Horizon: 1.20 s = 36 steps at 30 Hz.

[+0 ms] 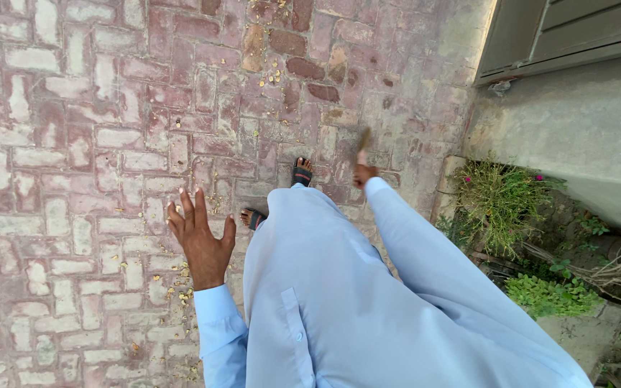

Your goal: The person sweeps debris across a brick-paved ground using a long-handled broom.

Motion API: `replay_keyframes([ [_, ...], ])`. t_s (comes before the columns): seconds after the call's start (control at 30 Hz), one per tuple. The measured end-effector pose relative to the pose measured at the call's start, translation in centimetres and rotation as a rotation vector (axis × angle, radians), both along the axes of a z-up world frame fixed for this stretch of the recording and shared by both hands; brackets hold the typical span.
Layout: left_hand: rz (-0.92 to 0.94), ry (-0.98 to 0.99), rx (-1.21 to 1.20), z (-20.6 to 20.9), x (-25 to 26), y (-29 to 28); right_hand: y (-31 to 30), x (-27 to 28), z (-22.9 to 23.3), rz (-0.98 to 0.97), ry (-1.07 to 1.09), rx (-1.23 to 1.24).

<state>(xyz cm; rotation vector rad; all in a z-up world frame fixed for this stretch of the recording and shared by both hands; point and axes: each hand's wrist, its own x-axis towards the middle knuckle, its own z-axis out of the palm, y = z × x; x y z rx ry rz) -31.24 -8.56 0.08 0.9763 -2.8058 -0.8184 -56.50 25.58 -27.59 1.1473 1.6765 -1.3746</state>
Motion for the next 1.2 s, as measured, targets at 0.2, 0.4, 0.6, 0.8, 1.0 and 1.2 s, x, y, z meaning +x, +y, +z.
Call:
replay_keyframes([
  [0.2, 0.043, -0.007, 0.001, 0.4, 0.1, 0.6, -13.9, 5.9, -2.3, 0.490, -0.009, -0.244],
  [0.4, 0.036, -0.009, 0.017, 0.4, -1.8, 1.3, -18.5, 5.4, -2.3, 0.527, -0.205, -0.518],
  [0.6, -0.011, 0.032, 0.033, -0.5, -4.4, 1.3, -13.1, 0.4, -1.6, 0.398, -0.268, -0.785],
  [0.8, -0.110, 0.088, 0.000, -1.7, -8.3, 1.7, -4.2, 0.3, 0.3, 0.339, -0.246, -0.788],
  [1.0, -0.159, 0.083, 0.067, -2.4, -10.8, 2.3, 2.1, 1.9, 2.5, 0.261, -0.178, -0.600],
  [1.2, -0.221, 0.057, 0.086, -2.3, -12.4, 0.2, 3.8, 1.1, 2.9, 0.242, 0.000, -0.120],
])
